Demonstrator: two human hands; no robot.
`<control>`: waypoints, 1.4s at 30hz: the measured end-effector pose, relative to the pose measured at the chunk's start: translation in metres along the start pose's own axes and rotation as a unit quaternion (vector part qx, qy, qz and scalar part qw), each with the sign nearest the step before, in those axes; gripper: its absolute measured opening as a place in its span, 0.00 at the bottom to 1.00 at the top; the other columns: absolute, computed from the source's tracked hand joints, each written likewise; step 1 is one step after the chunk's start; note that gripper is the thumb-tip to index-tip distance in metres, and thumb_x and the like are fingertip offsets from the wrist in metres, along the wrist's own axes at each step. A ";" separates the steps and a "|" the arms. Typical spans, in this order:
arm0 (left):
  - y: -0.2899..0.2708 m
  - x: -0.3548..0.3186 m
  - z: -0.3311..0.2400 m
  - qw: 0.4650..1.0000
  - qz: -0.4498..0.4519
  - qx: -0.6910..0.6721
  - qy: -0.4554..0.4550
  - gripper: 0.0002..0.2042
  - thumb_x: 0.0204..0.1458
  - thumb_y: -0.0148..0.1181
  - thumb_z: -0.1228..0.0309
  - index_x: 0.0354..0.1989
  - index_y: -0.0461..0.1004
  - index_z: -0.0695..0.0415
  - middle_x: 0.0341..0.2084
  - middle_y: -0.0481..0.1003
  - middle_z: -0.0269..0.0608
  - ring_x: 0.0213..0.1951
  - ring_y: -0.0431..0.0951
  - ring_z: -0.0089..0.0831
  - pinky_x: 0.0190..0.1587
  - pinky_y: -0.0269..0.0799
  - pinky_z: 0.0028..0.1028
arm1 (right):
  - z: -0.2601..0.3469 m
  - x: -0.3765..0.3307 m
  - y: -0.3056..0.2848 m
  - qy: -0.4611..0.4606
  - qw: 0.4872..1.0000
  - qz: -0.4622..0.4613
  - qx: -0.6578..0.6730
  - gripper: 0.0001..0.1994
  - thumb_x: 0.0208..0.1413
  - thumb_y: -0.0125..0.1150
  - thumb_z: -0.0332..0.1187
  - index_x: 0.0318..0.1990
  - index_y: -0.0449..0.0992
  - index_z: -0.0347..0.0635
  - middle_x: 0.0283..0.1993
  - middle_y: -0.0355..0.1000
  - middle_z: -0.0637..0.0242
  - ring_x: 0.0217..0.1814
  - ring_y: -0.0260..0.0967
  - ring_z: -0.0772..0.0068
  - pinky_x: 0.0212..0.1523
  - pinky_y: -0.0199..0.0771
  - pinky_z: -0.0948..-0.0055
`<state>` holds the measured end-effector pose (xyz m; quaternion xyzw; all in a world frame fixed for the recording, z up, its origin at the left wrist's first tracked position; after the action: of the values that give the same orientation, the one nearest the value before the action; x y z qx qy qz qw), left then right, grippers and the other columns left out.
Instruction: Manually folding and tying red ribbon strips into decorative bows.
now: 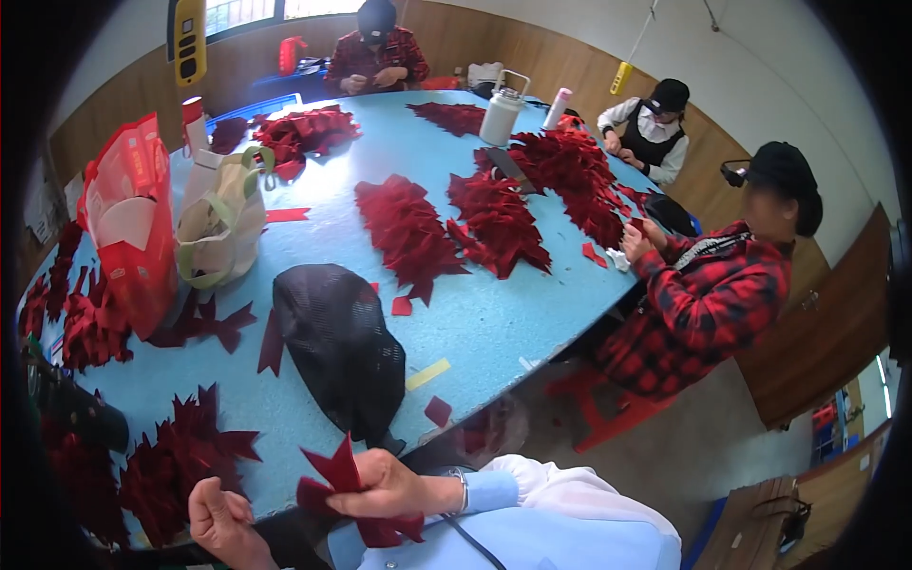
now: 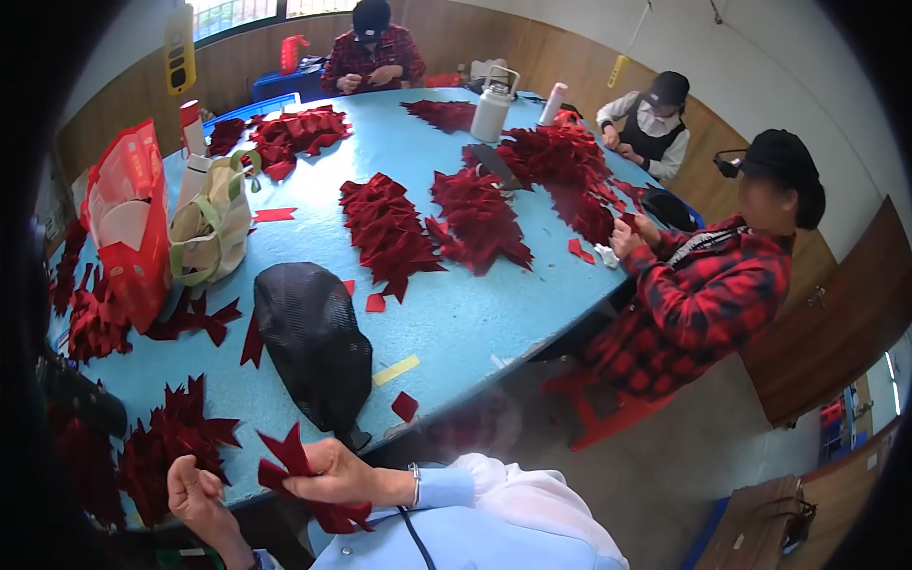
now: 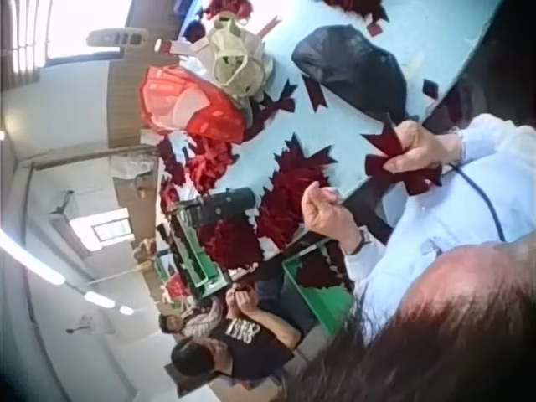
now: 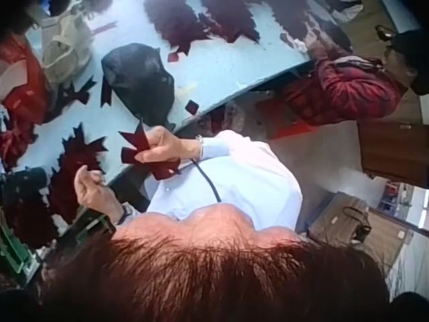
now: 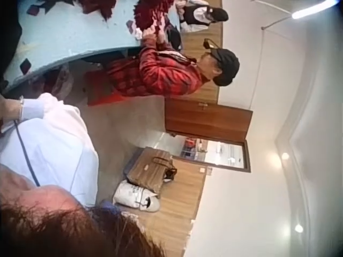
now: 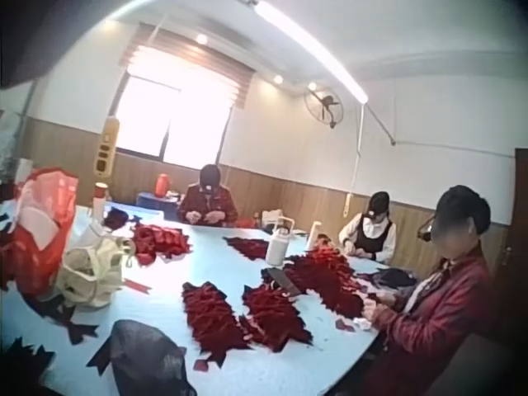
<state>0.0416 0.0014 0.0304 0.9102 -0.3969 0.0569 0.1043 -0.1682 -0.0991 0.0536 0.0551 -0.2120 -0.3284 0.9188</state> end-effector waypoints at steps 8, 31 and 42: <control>0.056 -0.029 -0.039 0.979 0.128 -0.085 -0.132 0.13 0.44 0.62 0.78 0.39 0.71 0.66 0.31 0.74 0.38 0.32 0.74 0.23 0.36 0.70 0.21 | -0.006 0.011 0.014 -0.002 0.996 -0.007 -0.090 0.05 0.49 0.63 0.28 0.30 0.75 0.36 0.29 0.74 0.66 0.31 0.70 0.80 0.30 0.68 0.77; 0.012 -0.001 -0.013 0.997 -0.041 0.045 -0.055 0.12 0.56 0.55 0.67 0.28 0.75 0.64 0.18 0.73 0.36 0.22 0.72 0.20 0.27 0.67 0.20 | -0.037 0.015 0.015 0.206 0.976 -0.063 0.017 0.06 0.53 0.53 0.24 0.32 0.76 0.29 0.28 0.73 0.61 0.27 0.70 0.77 0.30 0.70 0.79; 0.019 -0.030 -0.027 0.970 0.108 0.051 -0.212 0.11 0.55 0.56 0.67 0.37 0.74 0.63 0.32 0.76 0.37 0.34 0.73 0.20 0.39 0.70 0.22 | -0.051 0.034 0.022 0.184 0.974 -0.132 -0.010 0.12 0.57 0.53 0.34 0.37 0.75 0.30 0.28 0.72 0.63 0.29 0.68 0.77 0.32 0.69 0.78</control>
<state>0.0067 0.0163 0.0540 0.8573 -0.5025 -0.1061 -0.0357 -0.1101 -0.1051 0.0247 0.1330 -0.0266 -0.4335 0.8909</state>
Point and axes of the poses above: each hand's wrist, its own x-axis towards the middle knuckle, its own y-axis out of the palm, z = x × y, the point moved 1 cm from there along x, towards the middle knuckle
